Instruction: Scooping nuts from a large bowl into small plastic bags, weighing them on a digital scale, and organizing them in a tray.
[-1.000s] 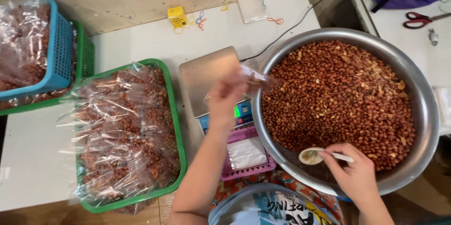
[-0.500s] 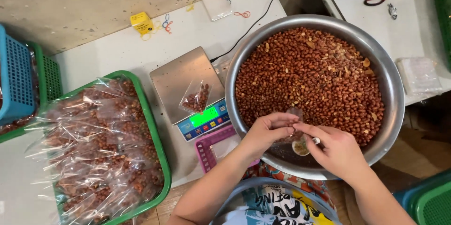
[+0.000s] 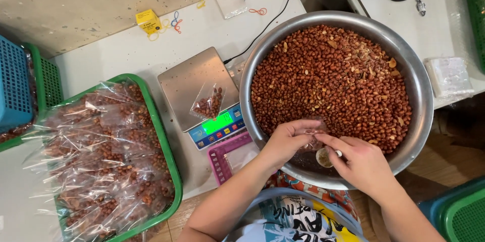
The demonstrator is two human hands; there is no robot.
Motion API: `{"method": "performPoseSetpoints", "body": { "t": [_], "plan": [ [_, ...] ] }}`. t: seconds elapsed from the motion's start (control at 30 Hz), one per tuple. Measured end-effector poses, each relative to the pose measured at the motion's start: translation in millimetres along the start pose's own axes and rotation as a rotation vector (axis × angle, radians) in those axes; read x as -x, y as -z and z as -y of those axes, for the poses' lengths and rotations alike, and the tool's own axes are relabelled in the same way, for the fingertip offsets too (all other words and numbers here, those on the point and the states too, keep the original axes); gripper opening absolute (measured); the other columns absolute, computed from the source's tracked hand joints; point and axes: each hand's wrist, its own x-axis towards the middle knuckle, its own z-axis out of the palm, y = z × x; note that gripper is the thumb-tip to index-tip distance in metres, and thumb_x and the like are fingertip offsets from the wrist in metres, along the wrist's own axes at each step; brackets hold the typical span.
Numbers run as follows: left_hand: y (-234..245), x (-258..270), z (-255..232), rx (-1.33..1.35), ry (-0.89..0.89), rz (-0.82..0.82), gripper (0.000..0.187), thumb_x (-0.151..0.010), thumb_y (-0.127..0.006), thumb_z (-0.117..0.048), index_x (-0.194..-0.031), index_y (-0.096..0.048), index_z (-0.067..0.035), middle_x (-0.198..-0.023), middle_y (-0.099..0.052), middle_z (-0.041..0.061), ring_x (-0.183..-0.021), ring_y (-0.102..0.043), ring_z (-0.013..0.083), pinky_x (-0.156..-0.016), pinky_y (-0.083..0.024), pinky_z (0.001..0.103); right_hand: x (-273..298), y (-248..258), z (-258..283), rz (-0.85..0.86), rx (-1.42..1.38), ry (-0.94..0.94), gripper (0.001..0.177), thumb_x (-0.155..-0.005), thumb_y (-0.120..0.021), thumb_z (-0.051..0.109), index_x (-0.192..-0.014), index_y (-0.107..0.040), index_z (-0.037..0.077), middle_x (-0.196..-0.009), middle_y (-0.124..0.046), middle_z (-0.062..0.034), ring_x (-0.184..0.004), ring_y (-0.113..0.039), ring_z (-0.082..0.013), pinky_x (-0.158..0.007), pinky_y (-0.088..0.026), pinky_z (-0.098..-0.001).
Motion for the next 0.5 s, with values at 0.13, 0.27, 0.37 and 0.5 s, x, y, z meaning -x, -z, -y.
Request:
{"method": "performPoseSetpoints", "body": {
  "t": [0.13, 0.27, 0.37, 0.5],
  "plan": [
    [2.0, -5.2, 12.9, -0.006, -0.041, 0.022, 0.033, -0.092, -0.062, -0.004, -0.122, -0.072, -0.009, -0.124, -0.073, 0.008, -0.113, -0.068, 0.0160, -0.103, -0.053, 0.030, -0.1, 3.4, 1.2, 0.016, -0.030, -0.003, 0.044, -0.092, -0.063, 0.023, -0.135, -0.065, 0.031, -0.098, -0.077, 0.0045, -0.079, -0.072, -0.0200, -0.068, -0.060, -0.0402],
    [-0.9, -3.0, 6.9, -0.088, 0.070, -0.013, 0.025, -0.098, -0.060, -0.025, -0.112, -0.077, -0.013, -0.115, -0.077, 0.006, -0.112, -0.070, 0.0190, -0.109, -0.048, 0.035, 0.6, 8.1, -1.6, 0.036, -0.103, -0.052, 0.047, -0.091, -0.065, 0.023, -0.137, -0.063, 0.033, -0.085, -0.075, -0.0008, -0.062, -0.069, -0.0175, -0.062, -0.060, -0.0357],
    [-2.7, -5.0, 6.8, -0.088, 0.195, -0.017, 0.032, -0.098, -0.059, -0.037, -0.108, -0.078, -0.012, -0.111, -0.078, 0.008, -0.108, -0.071, 0.0227, -0.108, -0.047, 0.037, -1.6, 20.8, 1.8, 0.091, -0.130, -0.119, 0.050, -0.092, -0.063, 0.025, -0.139, -0.061, 0.037, -0.071, -0.074, 0.0011, -0.048, -0.062, -0.0146, -0.056, -0.060, -0.0339],
    [-2.8, -3.4, 6.6, -0.088, 0.138, 0.166, 0.023, -0.098, -0.063, -0.029, -0.118, -0.071, -0.018, -0.111, -0.075, 0.007, -0.097, -0.074, 0.0248, -0.096, -0.062, 0.038, -4.4, 29.7, 5.8, 0.218, -0.090, -0.223, 0.057, -0.091, -0.059, 0.022, -0.144, -0.055, 0.044, -0.056, -0.070, 0.0083, -0.036, -0.051, -0.0107, -0.051, -0.063, -0.0307]
  ]
}}
